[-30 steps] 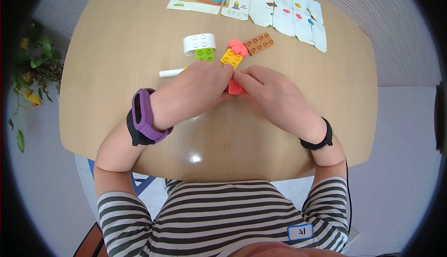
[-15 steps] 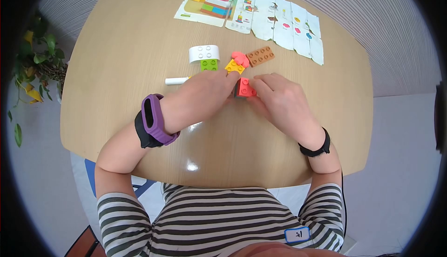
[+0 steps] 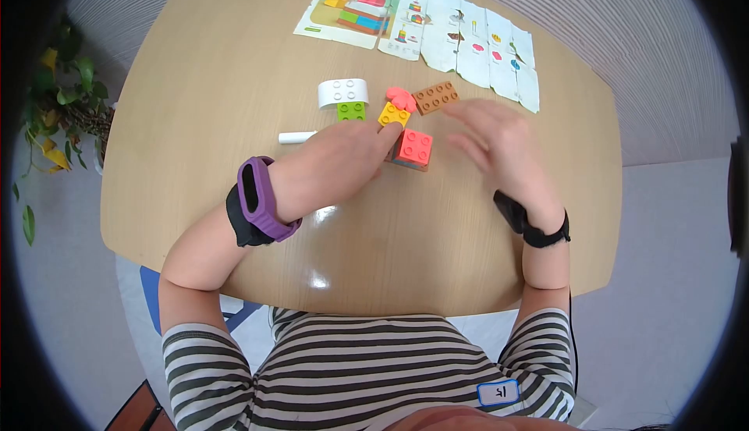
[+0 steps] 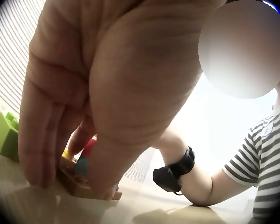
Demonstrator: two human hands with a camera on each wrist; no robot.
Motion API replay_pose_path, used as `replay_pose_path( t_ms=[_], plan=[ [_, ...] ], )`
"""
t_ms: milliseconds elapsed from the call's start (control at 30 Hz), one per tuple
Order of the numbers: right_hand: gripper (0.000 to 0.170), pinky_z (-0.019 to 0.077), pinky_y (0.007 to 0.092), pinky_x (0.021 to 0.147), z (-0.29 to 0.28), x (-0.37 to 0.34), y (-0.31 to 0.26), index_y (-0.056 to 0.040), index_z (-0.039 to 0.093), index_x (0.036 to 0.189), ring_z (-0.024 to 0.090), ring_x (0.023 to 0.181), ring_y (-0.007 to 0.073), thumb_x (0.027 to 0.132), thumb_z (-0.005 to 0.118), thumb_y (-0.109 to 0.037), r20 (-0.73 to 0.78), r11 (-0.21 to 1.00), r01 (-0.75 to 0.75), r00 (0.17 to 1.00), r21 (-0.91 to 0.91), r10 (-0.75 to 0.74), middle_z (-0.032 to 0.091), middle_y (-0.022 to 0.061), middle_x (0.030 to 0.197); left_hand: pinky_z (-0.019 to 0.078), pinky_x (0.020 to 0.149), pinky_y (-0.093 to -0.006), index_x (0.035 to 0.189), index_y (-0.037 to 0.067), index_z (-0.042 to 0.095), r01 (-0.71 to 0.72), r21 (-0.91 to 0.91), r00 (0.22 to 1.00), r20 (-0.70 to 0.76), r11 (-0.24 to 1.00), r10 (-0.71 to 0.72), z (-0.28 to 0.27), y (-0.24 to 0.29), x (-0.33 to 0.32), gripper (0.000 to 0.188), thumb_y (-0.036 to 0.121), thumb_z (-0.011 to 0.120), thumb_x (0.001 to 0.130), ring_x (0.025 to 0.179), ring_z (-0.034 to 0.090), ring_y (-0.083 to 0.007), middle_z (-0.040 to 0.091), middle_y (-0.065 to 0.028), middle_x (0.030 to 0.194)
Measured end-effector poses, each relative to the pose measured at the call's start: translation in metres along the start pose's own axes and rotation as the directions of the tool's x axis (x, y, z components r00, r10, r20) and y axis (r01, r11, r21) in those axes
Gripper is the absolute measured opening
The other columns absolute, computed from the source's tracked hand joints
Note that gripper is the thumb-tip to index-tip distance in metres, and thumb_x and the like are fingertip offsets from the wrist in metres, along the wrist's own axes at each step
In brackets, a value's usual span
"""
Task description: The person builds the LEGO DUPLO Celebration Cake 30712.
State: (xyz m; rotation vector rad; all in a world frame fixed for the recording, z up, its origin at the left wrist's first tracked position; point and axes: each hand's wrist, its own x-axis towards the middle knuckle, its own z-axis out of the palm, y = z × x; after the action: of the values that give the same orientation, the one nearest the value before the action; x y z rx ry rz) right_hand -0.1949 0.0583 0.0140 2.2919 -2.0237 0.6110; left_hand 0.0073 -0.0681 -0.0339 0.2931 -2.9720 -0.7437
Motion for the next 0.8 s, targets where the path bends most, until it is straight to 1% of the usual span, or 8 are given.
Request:
replay_pose_path(
  t_ms=[133, 200, 233, 333, 433, 633, 733, 800],
  plan=[
    [0.031, 0.0515, 0.0386, 0.078, -0.002, 0.0, 0.017, -0.0042, 0.064, 0.104, 0.062, 0.095, 0.0303, 0.074, 0.07, -0.004, 0.1, 0.992, -0.065, 0.992, -0.107, 0.076, 0.066, 0.0121, 0.103, 0.0489, 0.077, -0.0414, 0.108, 0.002, 0.052, 0.092, 0.101, 0.996, -0.004, 0.991, -0.092, -0.026, 0.005, -0.006, 0.035, 0.013, 0.067, 0.079, 0.09, 0.061, -0.0325, 0.062, -0.0146, 0.096],
    [0.034, 0.0514, 0.0382, 0.08, 0.005, 0.0, 0.025, -0.0045, 0.064, 0.106, 0.061, 0.097, 0.0302, 0.073, 0.068, -0.001, 0.113, 0.996, -0.018, 0.993, -0.089, 0.028, 0.065, 0.012, 0.106, 0.0492, 0.077, -0.0414, 0.103, 0.002, 0.054, 0.106, 0.153, 0.991, -0.1, 0.983, -0.091, -0.041, -0.003, -0.011, 0.03, 0.014, 0.067, 0.079, 0.088, 0.061, -0.0331, 0.063, -0.0146, 0.096],
    [0.035, 0.0513, 0.0381, 0.081, 0.007, 0.0, 0.026, -0.0046, 0.064, 0.107, 0.06, 0.098, 0.0302, 0.073, 0.068, 0.0, 0.12, 0.997, 0.005, 0.993, -0.078, 0.005, 0.065, 0.0119, 0.107, 0.0496, 0.074, -0.0414, 0.098, 0.002, 0.056, 0.179, 0.136, 0.98, -0.108, 0.974, -0.165, -0.05, -0.002, -0.011, 0.024, 0.012, 0.067, 0.078, 0.084, 0.062, -0.0343, 0.063, -0.0155, 0.093],
    [0.037, 0.0509, 0.0381, 0.083, 0.013, 0.006, 0.023, -0.0051, 0.063, 0.109, 0.059, 0.1, 0.0303, 0.072, 0.067, 0.002, 0.121, 0.998, 0.053, 0.991, -0.025, -0.05, 0.063, 0.0115, 0.11, 0.0497, 0.072, -0.0419, 0.093, 0.002, 0.058, 0.154, 0.163, 0.985, -0.098, 0.975, -0.139, -0.06, -0.012, -0.016, 0.021, 0.011, 0.068, 0.078, 0.079, 0.062, -0.0345, 0.062, -0.0155, 0.09],
    [0.037, 0.0504, 0.0384, 0.084, 0.018, 0.005, 0.02, -0.0052, 0.063, 0.109, 0.059, 0.102, 0.0301, 0.073, 0.067, 0.002, 0.131, 0.995, 0.1, 0.986, 0.006, -0.1, 0.062, 0.0109, 0.113, 0.0494, 0.072, -0.0417, 0.094, 0.002, 0.059, 0.224, 0.262, 0.973, -0.003, 0.939, -0.232, -0.067, -0.018, -0.02, 0.022, 0.011, 0.069, 0.077, 0.081, 0.061, -0.0339, 0.062, -0.0149, 0.088],
    [0.037, 0.0501, 0.0387, 0.085, 0.013, 0.006, 0.018, -0.0057, 0.063, 0.11, 0.058, 0.102, 0.0305, 0.074, 0.068, 0.0, 0.144, 0.997, 0.077, 0.987, 0.003, -0.076, 0.061, 0.0111, 0.115, 0.0513, 0.073, -0.0402, 0.104, 0.006, 0.061, 0.162, 0.29, 0.983, -0.136, 0.943, -0.127, -0.042, -0.025, -0.009, 0.031, 0.015, 0.071, 0.076, 0.084, 0.062, -0.0311, 0.063, -0.0124, 0.086],
    [0.038, 0.05, 0.0387, 0.085, 0.013, 0.003, 0.016, -0.006, 0.063, 0.111, 0.058, 0.101, 0.0304, 0.074, 0.068, 0.0, 0.131, 0.997, 0.076, 0.988, 0.004, -0.076, 0.061, 0.0107, 0.115, 0.0522, 0.073, -0.0395, 0.109, 0.008, 0.06, 0.196, 0.296, 0.977, 0.025, 0.935, -0.213, -0.035, -0.017, -0.004, 0.036, 0.018, 0.071, 0.077, 0.084, 0.063, -0.0297, 0.064, -0.0122, 0.088],
    [0.038, 0.05, 0.0386, 0.085, 0.013, 0.003, 0.016, -0.0061, 0.063, 0.111, 0.058, 0.101, 0.0304, 0.074, 0.068, 0.0, 0.136, 0.998, 0.069, 0.988, 0.008, -0.07, 0.061, 0.0107, 0.115, 0.0523, 0.073, -0.0394, 0.112, 0.009, 0.06, 0.186, 0.317, 0.977, 0.041, 0.93, -0.209, -0.028, -0.019, -0.001, 0.037, 0.018, 0.071, 0.077, 0.085, 0.063, -0.0295, 0.064, -0.0124, 0.088]
  ],
)
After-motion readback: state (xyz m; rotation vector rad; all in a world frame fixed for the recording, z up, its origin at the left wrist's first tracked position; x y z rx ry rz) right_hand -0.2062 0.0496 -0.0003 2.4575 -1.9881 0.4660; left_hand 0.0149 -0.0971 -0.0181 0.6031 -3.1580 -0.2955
